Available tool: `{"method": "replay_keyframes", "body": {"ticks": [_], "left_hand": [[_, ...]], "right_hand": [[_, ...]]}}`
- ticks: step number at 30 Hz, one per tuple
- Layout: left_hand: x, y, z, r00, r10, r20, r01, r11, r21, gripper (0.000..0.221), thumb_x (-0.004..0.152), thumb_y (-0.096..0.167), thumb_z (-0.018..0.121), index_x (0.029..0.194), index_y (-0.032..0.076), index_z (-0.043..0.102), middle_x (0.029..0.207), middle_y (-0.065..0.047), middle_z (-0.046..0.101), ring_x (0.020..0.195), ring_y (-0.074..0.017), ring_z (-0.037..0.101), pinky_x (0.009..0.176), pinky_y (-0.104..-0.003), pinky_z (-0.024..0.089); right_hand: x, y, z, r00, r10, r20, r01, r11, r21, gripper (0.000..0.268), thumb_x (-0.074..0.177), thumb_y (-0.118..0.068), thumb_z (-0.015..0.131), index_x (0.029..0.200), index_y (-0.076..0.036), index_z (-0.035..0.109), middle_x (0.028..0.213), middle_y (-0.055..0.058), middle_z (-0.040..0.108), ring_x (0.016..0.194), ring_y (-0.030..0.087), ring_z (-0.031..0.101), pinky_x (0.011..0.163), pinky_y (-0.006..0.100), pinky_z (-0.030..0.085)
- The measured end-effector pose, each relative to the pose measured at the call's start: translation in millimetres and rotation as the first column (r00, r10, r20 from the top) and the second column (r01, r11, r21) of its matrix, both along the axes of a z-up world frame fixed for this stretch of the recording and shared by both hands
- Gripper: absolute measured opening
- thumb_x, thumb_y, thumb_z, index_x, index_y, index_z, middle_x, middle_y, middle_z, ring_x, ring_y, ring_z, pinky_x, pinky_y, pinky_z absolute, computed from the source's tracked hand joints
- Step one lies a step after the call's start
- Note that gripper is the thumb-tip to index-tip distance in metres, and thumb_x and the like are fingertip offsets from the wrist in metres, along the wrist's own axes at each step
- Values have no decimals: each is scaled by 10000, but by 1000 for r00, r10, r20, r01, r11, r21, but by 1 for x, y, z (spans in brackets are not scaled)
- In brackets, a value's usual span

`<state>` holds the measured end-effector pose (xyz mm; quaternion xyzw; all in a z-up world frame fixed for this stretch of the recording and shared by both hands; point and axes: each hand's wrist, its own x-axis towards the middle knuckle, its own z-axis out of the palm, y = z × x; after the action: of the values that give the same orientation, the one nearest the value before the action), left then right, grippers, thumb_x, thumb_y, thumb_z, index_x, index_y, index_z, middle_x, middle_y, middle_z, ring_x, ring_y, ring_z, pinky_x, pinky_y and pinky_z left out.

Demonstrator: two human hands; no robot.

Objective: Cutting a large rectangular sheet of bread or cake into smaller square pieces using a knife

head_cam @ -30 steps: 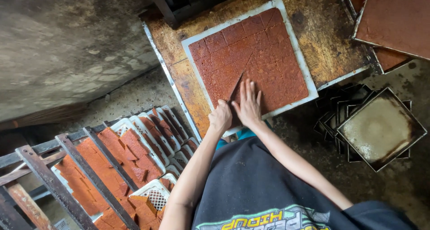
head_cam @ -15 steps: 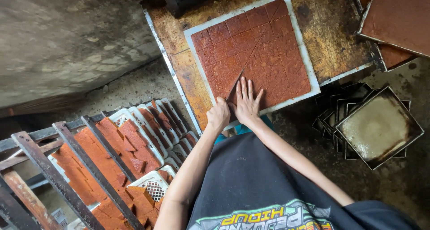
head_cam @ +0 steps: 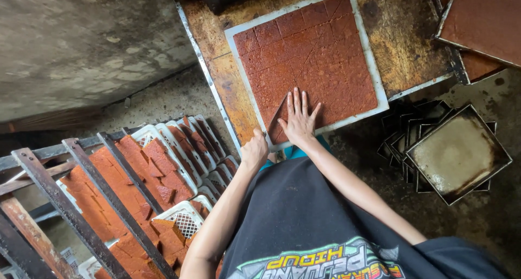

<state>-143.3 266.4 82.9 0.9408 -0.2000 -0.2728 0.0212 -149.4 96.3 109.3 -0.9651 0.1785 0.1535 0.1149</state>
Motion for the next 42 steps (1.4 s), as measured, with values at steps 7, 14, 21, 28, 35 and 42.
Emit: {"method": "replay_keyframes", "body": {"ticks": [7,14,21,28,35,42], "left_hand": [[-9,13,-1,999,-24,-24,24,1000,3,489,1034,294,312,1379,-36,420,878,-166,736,834,-373,765,728,-583,591],[-6,9,22,1000,-28,11,28,1000,0,382,1001,213,308,1299,13,438,855,-131,729,807,-350,767,712,-560,599],[-13,23,96,995,6,-98,1,998,66,343,988,144,283,1272,31,438,882,-121,745,844,-345,771,739,-543,606],[-27,68,36,966,59,-252,-35,994,100,236,993,139,285,1167,84,434,941,-152,737,905,-383,761,801,-565,593],[-36,105,46,908,162,-386,-103,980,167,232,1017,217,352,1205,92,402,1036,-191,727,1026,-412,733,902,-594,563],[-32,68,3,963,65,-263,-26,988,151,372,999,111,315,1356,21,371,1050,-154,729,1002,-344,749,864,-551,585]], "right_hand": [[-1,0,-4,1000,5,19,-6,1000,7,936,953,-493,583,1642,-87,96,1722,134,-24,1573,373,-30,1102,814,-50],[0,4,-3,1000,1,15,-1,1000,-15,924,963,-488,571,1639,-72,98,1720,148,-18,1571,383,-24,1098,825,-25],[-4,3,-6,1000,2,-4,-2,1000,-16,923,964,-493,553,1640,-90,71,1719,136,-40,1570,376,-41,1077,849,-13],[2,0,-2,1000,-4,-17,4,1000,0,906,980,-491,544,1640,-97,65,1719,126,-56,1569,377,-58,1076,849,29],[2,2,-1,999,9,-39,-9,1000,8,900,991,-501,526,1640,-94,53,1718,128,-65,1567,387,-60,1070,856,60],[2,2,1,997,53,-64,-53,999,2,899,1000,-478,515,1629,-45,42,1704,185,-80,1554,427,-79,1040,877,53]]}}
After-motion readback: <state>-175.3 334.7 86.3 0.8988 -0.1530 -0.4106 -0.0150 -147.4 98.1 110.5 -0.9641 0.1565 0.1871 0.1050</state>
